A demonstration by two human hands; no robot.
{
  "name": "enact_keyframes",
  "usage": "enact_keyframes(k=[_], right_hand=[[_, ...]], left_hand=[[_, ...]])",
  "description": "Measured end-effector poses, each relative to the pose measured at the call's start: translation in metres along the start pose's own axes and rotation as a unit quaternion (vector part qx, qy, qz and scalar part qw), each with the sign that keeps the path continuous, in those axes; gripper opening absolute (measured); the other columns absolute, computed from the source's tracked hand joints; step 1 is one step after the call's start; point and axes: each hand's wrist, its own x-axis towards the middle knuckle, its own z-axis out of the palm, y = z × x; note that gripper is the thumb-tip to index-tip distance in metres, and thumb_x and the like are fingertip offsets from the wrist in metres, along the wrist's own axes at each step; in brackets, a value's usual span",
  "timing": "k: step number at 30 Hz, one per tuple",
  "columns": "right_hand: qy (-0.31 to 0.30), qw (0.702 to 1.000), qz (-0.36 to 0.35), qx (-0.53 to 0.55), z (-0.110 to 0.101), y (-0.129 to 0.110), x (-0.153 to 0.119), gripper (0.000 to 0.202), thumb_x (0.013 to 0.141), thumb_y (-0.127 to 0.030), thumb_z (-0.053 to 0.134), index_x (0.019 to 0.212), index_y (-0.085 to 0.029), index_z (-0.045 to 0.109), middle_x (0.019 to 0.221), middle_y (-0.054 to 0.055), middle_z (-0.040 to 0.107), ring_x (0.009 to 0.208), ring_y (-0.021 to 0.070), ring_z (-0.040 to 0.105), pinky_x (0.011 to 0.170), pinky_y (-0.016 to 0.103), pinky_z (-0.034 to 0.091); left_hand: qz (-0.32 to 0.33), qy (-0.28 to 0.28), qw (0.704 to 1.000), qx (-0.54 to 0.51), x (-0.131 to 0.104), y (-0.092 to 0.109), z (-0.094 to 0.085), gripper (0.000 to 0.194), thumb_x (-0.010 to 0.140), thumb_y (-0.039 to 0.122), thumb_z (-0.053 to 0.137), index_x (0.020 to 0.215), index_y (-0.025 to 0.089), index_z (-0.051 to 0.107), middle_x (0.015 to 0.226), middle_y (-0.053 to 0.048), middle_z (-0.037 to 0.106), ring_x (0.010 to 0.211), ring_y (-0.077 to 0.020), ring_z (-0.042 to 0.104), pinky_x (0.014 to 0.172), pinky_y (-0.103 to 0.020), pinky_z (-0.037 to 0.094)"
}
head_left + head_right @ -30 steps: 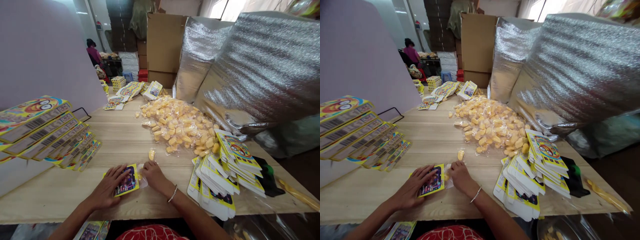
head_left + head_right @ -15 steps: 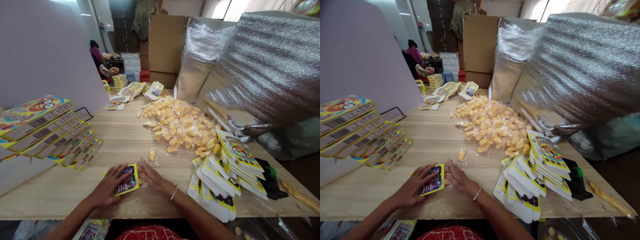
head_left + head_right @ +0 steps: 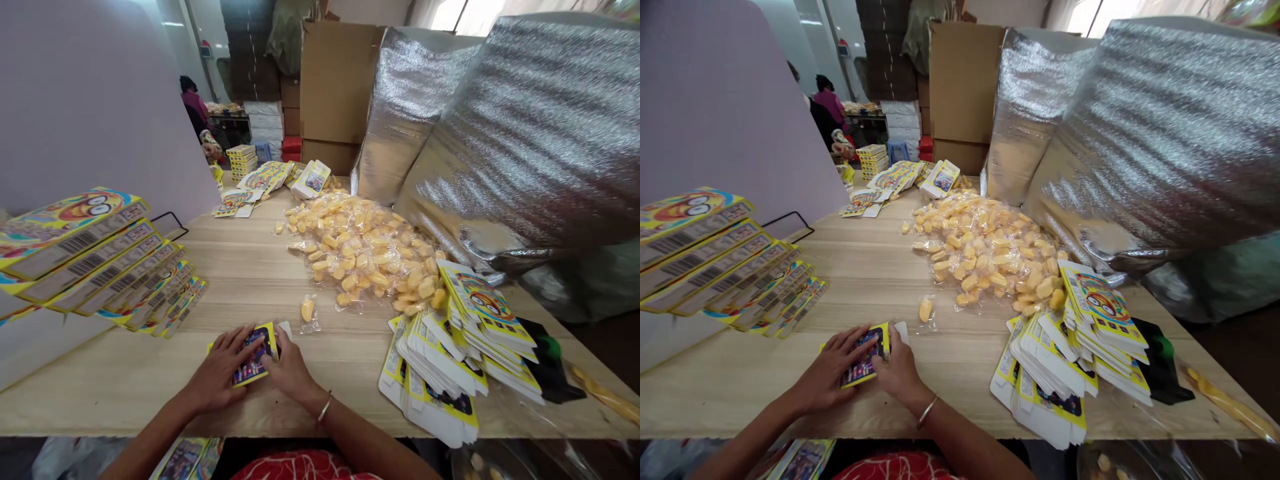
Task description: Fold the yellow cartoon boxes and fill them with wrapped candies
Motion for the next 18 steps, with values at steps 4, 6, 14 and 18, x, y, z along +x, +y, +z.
enact_keyframes(k=[4, 6, 14, 18], right_hand=[[-0.105, 0.986, 0.057, 0.113, -0.007, -0.009, 0.026, 0.053, 0.075, -0.018, 0.062, 0.126, -0.017, 0.048, 0.095, 0.005, 0.070, 0.083, 0.0200, 0.068, 0.074, 0.034, 0.055], [-0.148, 0.981, 0.022, 0.121, -0.020, -0.021, 0.028, 0.043, 0.077, -0.016, 0.058, 0.120, -0.017, 0.052, 0.093, 0.004, 0.069, 0.084, 0.0188, 0.067, 0.076, 0.034, 0.054], [0.179, 0.981, -0.030, -0.063, -0.060, -0.050, -0.024, 0.016, 0.084, -0.031, 0.059, 0.096, -0.020, 0.059, 0.113, 0.010, 0.054, 0.101, 0.0210, 0.057, 0.083, 0.033, 0.051], [0.103, 0.993, 0.021, 0.048, -0.061, -0.043, -0.046, 0.021, 0.089, -0.038, 0.055, 0.096, -0.020, 0.064, 0.109, 0.008, 0.058, 0.094, 0.0180, 0.059, 0.074, 0.027, 0.050]], left_hand=[[-0.104, 0.064, 0.970, -0.210, 0.003, 0.013, -0.009, 0.073, 0.077, 0.050, 0.062, 0.142, 0.028, 0.038, 0.152, -0.011, 0.035, 0.135, -0.0359, 0.036, 0.108, -0.054, 0.029], [-0.162, 0.054, 0.893, -0.417, 0.008, 0.024, -0.017, 0.064, 0.081, 0.050, 0.058, 0.137, 0.022, 0.044, 0.139, -0.013, 0.053, 0.121, -0.0323, 0.054, 0.099, -0.047, 0.043], [-0.250, 0.169, 0.621, -0.723, 0.017, 0.103, -0.008, 0.085, 0.072, 0.044, 0.074, 0.140, 0.032, 0.024, 0.101, -0.003, 0.073, 0.076, -0.0230, 0.071, 0.068, -0.034, 0.056], [-0.240, 0.181, 0.648, -0.700, 0.011, 0.117, 0.001, 0.076, 0.071, 0.048, 0.073, 0.135, 0.034, 0.035, 0.103, 0.000, 0.070, 0.083, -0.0213, 0.068, 0.070, -0.030, 0.055]])
